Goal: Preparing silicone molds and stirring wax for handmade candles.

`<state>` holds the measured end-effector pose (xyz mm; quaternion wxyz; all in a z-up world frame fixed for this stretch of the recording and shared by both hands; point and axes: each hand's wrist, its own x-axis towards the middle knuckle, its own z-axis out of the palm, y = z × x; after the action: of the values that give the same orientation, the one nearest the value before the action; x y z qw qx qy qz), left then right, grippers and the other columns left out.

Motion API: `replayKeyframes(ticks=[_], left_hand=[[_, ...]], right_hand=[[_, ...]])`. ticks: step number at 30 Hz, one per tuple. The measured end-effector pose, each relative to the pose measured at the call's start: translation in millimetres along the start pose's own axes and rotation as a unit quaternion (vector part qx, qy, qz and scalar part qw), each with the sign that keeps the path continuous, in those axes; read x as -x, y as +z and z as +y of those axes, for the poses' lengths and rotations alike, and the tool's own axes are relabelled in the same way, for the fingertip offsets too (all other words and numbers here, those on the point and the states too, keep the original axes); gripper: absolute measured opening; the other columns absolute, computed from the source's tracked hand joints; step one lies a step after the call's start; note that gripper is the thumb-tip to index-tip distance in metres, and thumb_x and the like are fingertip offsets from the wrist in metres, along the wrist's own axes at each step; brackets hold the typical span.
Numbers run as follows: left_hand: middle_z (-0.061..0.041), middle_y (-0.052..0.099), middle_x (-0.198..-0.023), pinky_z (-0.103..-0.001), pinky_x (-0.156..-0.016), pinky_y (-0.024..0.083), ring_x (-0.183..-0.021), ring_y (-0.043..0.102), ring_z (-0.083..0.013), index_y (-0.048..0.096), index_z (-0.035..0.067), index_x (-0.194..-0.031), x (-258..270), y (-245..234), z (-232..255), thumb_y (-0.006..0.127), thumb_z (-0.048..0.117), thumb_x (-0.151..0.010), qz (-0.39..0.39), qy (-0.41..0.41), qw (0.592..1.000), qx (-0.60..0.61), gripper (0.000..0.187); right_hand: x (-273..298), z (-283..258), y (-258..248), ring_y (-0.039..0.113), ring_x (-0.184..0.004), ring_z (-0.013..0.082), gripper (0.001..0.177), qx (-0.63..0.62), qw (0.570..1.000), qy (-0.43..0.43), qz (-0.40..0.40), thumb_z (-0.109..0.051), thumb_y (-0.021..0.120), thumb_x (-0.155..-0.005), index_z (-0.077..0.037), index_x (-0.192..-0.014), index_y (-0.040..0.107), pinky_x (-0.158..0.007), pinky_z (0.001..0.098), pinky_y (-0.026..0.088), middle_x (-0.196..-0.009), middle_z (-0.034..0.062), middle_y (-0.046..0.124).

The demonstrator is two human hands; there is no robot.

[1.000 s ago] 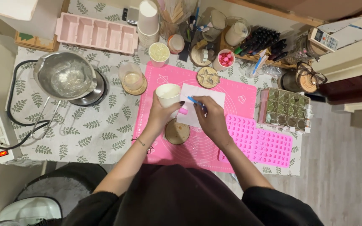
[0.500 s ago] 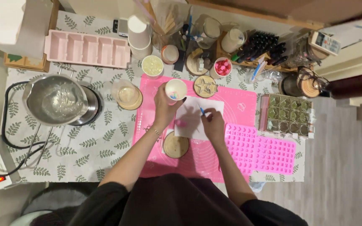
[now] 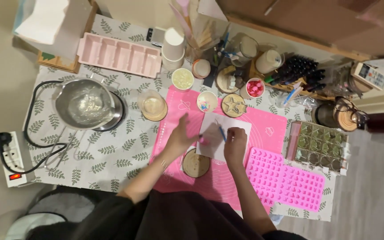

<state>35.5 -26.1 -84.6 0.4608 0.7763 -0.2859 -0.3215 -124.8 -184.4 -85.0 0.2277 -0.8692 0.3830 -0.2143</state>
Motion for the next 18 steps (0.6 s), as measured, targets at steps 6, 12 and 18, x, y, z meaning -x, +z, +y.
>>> replayKeyframes(ticks=[6, 12, 18], left_hand=[[-0.006, 0.079, -0.111, -0.031, -0.082, 0.061, -0.092, 0.077, -0.0199, 0.044, 0.008, -0.147, 112, -100, 59, 0.070, 0.018, -0.089, 0.094, -0.024, 0.989, 0.114, 0.064], [-0.012, 0.070, -0.113, -0.045, -0.101, 0.050, -0.110, 0.064, -0.0331, 0.058, 0.001, -0.142, 174, -223, 24, 0.074, 0.025, -0.092, 0.371, -0.023, 0.890, -0.266, 0.058], [-0.023, 0.060, -0.133, -0.047, -0.100, 0.047, -0.118, 0.058, -0.0422, 0.056, 0.000, -0.139, 197, -276, -9, 0.088, 0.043, -0.062, 0.263, -0.107, 0.878, -0.385, 0.094]], right_hand=[[-21, -103, -50, 0.071, -0.073, 0.0250, 0.021, -0.172, 0.961, 0.164, -0.141, -0.012, 0.050, -0.102, 0.000, -0.101, 0.067, -0.071, 0.0406, 0.055, -0.079, 0.0143, 0.072], [-61, -115, -19, 0.072, -0.084, 0.0244, 0.026, -0.218, 0.968, -0.042, -0.120, -0.015, 0.037, -0.108, 0.002, -0.109, 0.056, -0.083, 0.0384, 0.055, -0.086, 0.0154, 0.074], [-164, -172, 0, 0.067, -0.099, 0.0379, 0.031, -0.110, 0.981, -0.153, -0.045, -0.018, 0.064, -0.101, 0.001, -0.124, 0.056, -0.087, 0.0454, 0.053, -0.110, 0.0235, 0.067]])
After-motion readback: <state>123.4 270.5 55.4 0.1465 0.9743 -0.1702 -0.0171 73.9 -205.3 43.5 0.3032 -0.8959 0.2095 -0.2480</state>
